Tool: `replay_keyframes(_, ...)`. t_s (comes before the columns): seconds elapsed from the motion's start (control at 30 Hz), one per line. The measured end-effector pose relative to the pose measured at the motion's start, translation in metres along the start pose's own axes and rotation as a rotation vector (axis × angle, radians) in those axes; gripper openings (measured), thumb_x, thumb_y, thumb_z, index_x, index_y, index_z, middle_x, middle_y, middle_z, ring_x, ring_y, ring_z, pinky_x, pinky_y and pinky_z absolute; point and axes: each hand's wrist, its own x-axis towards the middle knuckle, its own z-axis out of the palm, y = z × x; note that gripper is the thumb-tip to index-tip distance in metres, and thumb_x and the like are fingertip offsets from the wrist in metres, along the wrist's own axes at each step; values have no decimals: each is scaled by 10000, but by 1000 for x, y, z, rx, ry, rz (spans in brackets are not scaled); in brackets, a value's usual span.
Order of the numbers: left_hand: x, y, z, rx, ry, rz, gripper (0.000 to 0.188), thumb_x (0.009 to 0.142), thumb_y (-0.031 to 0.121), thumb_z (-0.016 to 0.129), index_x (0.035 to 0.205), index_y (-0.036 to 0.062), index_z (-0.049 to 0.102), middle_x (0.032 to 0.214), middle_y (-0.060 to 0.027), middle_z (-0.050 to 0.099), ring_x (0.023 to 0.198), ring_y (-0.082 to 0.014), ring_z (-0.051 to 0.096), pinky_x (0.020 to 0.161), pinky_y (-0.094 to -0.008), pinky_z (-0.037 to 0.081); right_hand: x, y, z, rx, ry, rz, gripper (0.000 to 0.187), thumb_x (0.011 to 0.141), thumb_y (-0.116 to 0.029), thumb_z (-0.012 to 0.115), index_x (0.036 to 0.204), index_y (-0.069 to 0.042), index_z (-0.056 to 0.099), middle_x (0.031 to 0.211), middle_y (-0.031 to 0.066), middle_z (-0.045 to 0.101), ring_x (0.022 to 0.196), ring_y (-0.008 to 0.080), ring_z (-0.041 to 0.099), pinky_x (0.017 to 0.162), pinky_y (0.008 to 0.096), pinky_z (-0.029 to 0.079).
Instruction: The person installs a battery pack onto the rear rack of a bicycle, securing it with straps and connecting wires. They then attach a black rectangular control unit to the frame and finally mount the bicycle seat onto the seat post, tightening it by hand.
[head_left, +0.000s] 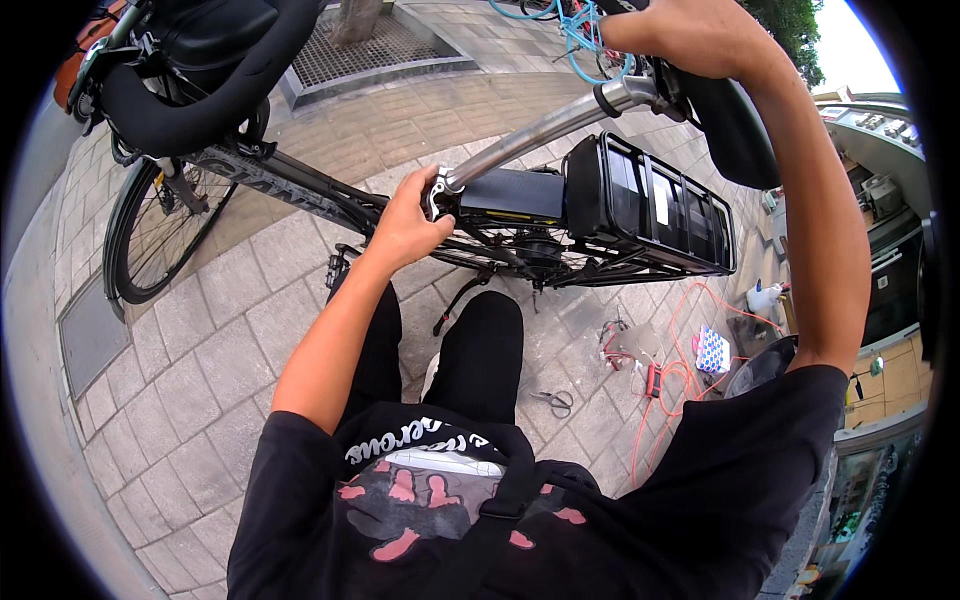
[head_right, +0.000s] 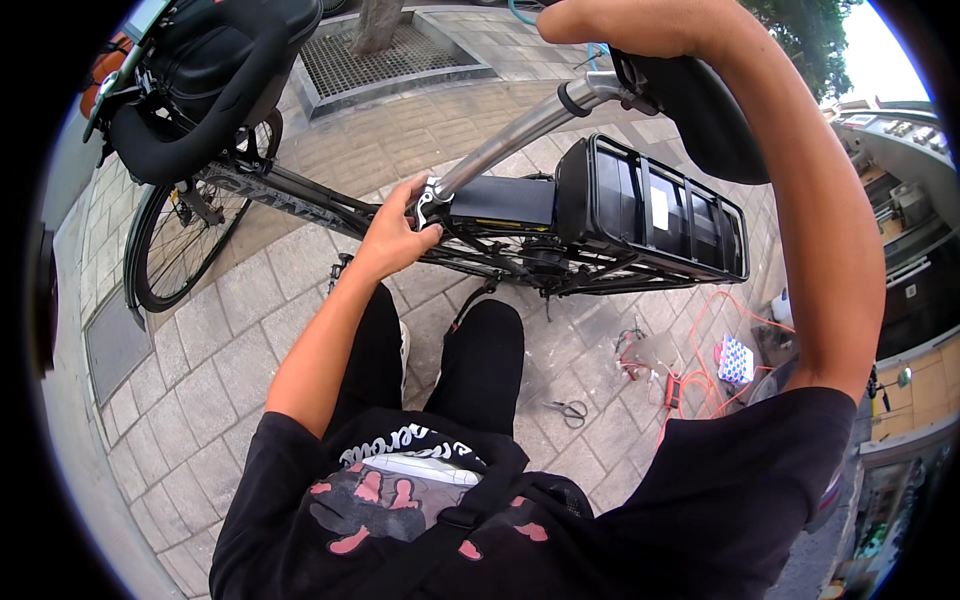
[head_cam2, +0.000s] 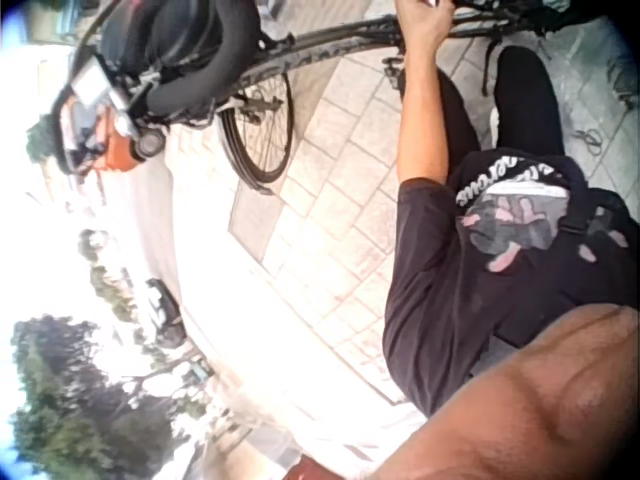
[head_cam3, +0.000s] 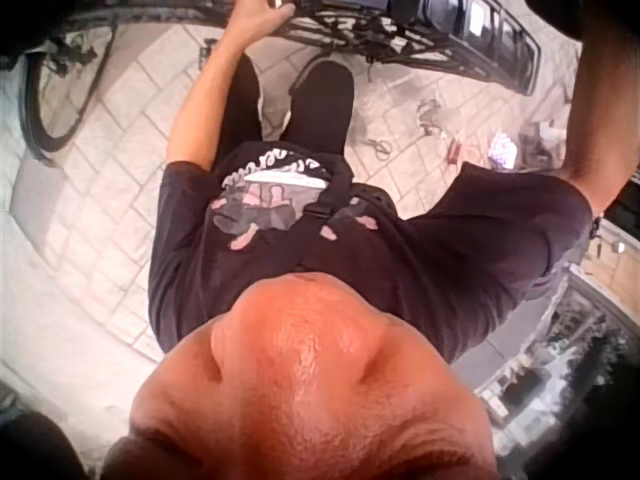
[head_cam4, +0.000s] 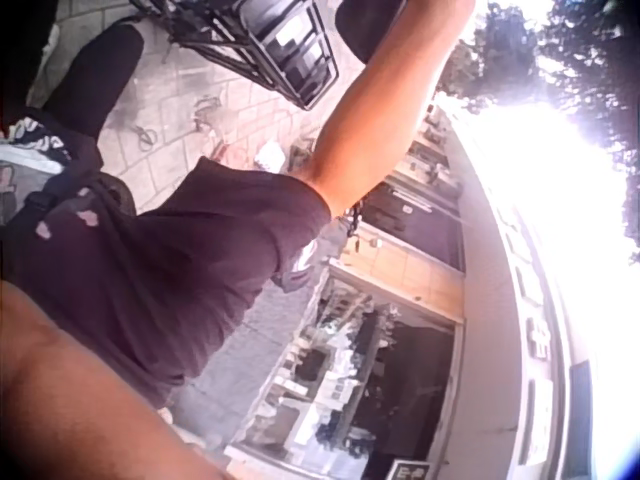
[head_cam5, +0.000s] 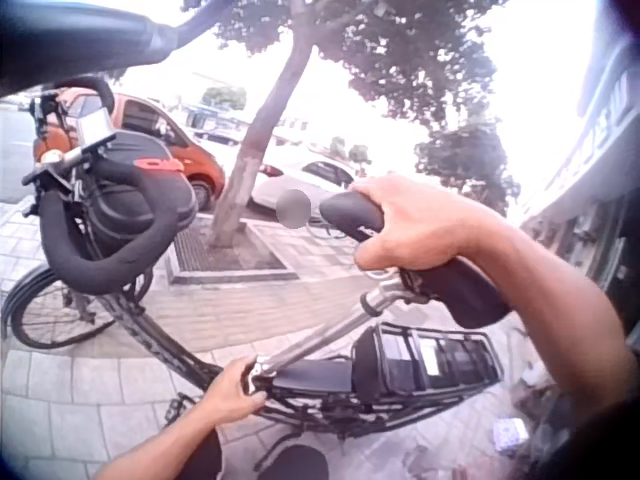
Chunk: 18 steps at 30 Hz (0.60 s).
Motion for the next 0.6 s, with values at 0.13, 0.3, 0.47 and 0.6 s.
replay_keyframes(0.13, 3, 0, 10, -35, -40, 26, 846, 841, 147, 808, 1594, -32, 467, 1505, -242, 589, 1424, -356, 586, 1172, -408, 485, -24, 2, -22, 227, -172, -87, 401, 746, -129, 738, 1101, 32, 645, 832, 116, 693, 709, 210, 687, 633, 364, 569)
replay_keyframes(0.3, -2, -2, -11, -20, -55, -57, 866, 869, 173, 820, 1624, -15, 440, 1563, -232, 561, 1459, -334, 564, 1140, -434, 509, -5, 12, 3, 97, -96, -101, 371, 764, -182, 731, 1045, 48, 657, 830, 171, 708, 758, 267, 715, 685, 417, 569)
replay_keyframes(0.47, 3, 1, -6, -74, -86, -49, 860, 895, 181, 817, 1641, -1, 429, 1590, -208, 553, 1472, -323, 556, 1133, -451, 511, -6, 11, 14, 12, 4, -181, 387, 759, -208, 734, 1045, 52, 703, 887, 217, 749, 829, 321, 739, 756, 440, 574)
replay_keyframes(0.6, 5, 1, -5, -46, -109, -74, 860, 913, 177, 810, 1658, 18, 410, 1626, -174, 535, 1498, -298, 536, 1129, -432, 504, 4, 42, 81, -1, -59, -490, 487, 741, -225, 754, 1161, -5, 644, 847, 185, 690, 774, 348, 701, 739, 453, 547)
